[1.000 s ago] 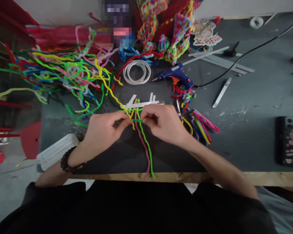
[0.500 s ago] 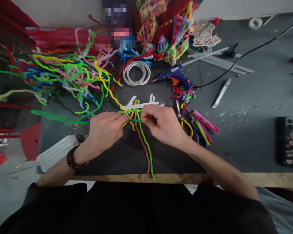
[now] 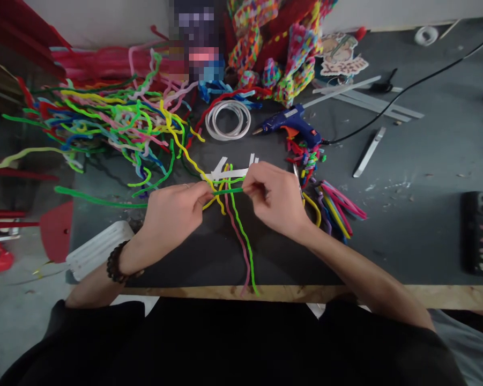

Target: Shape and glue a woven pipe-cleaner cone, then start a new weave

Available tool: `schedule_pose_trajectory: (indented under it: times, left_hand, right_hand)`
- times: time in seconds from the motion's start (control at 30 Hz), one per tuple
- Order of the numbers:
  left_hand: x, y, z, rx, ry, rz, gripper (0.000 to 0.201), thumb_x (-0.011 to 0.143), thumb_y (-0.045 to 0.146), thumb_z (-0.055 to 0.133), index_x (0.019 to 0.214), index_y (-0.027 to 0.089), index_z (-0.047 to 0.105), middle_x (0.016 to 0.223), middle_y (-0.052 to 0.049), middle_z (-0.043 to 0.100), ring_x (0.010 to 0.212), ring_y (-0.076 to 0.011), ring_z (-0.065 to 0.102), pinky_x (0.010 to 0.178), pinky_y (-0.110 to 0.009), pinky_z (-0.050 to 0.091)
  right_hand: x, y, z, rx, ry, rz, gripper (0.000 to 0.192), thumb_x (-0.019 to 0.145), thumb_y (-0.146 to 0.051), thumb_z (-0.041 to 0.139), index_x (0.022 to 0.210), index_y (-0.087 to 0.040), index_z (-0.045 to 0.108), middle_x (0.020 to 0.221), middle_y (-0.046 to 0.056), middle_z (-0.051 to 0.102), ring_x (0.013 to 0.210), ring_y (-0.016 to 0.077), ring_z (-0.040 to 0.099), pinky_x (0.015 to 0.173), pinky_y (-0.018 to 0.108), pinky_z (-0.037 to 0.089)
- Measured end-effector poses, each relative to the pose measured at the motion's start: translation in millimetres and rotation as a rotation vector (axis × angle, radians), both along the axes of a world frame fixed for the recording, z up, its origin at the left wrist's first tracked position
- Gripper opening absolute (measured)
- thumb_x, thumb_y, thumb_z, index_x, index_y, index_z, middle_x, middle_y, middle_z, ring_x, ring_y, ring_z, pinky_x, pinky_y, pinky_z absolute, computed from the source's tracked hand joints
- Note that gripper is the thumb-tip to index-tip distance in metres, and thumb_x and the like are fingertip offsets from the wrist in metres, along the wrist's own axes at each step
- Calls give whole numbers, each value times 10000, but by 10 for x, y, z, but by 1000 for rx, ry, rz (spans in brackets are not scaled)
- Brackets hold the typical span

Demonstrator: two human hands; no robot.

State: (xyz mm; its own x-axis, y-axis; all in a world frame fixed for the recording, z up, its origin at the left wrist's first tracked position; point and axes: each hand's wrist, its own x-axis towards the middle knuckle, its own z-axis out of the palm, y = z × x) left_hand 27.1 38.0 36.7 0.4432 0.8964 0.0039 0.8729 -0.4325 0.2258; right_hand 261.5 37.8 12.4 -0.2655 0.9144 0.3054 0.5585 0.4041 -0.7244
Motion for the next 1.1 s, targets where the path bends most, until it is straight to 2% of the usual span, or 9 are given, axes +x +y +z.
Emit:
schedule_pose_trajectory:
  times: [0.17, 0.27, 0.47, 0.57, 0.73, 0.83, 0.97, 1.03, 1.1]
  left_hand:
    - [-39, 51, 115, -260, -172, -25, 201, 1030, 200, 545, 934, 164, 718, 780, -43, 756, 667, -160, 696, 605, -278, 407]
    - [-98, 116, 146, -337, -316, -27, 231, 1040, 174, 519, 865, 176, 670, 769, -3, 756, 671, -124, 690, 668, -256, 438]
    - [-153, 223, 90, -356, -456, 41, 115, 993, 152, 564, 917, 196, 638, 687, 49, 742, 599, -92, 645, 656, -234, 431]
    - [-145, 204, 46, -262, -449, 38, 166, 942, 99, 528, 879, 210, 634, 675, 52, 718, 610, -106, 633, 648, -251, 418]
    - [-90, 88, -8, -71, -297, -28, 263, 835, 35, 473, 830, 225, 653, 700, 32, 682, 657, -132, 620, 634, -273, 388]
    - [-98, 107, -41, -134, -255, -16, 232, 928, 94, 492, 951, 233, 677, 725, 31, 711, 652, -136, 644, 643, -271, 412]
    - [-156, 209, -61, -310, -360, 9, 257, 1018, 152, 486, 1215, 200, 644, 855, -1, 795, 778, -149, 748, 723, -258, 501]
    - [-173, 236, -56, -369, -403, -49, 242, 1032, 162, 490, 1194, 200, 667, 892, -1, 815, 800, -142, 767, 747, -251, 520]
    - [-176, 240, -61, -339, -415, -76, 217, 1031, 176, 513, 1118, 207, 709, 894, 5, 822, 795, -144, 775, 757, -254, 531]
  right_hand:
    - [49, 68, -29, 88, -94, -111, 242, 772, 1, 550, 761, -239, 581, 743, 8, 616, 680, 177, 568, 623, 331, 409]
    - [35, 59, -10, 127, -95, -117, 254, 802, 4, 541, 773, -242, 592, 767, 21, 640, 718, 186, 597, 654, 335, 437]
    - [36, 66, -16, 87, -92, -91, 239, 735, 1, 543, 735, -238, 549, 721, -7, 619, 666, 170, 585, 604, 317, 406]
    - [42, 73, -21, 80, -102, -73, 244, 704, 8, 534, 730, -235, 529, 718, -16, 606, 653, 161, 573, 593, 308, 396]
    - [60, 78, -26, 105, -128, -122, 261, 679, 22, 518, 722, -235, 510, 696, -18, 552, 630, 149, 526, 584, 302, 375]
    - [75, 80, -45, 117, -148, -128, 261, 688, 22, 517, 719, -236, 498, 694, -15, 541, 637, 152, 522, 588, 303, 375]
    - [107, 106, -83, 138, -177, -141, 258, 695, 20, 519, 722, -236, 497, 693, -14, 542, 637, 151, 515, 585, 303, 365]
    - [127, 129, -97, 134, -179, -148, 253, 693, 13, 522, 721, -237, 495, 691, -14, 540, 633, 151, 516, 583, 305, 363]
    - [139, 145, -101, 124, -176, -145, 249, 690, 7, 528, 719, -238, 492, 696, -13, 547, 633, 151, 519, 587, 308, 371]
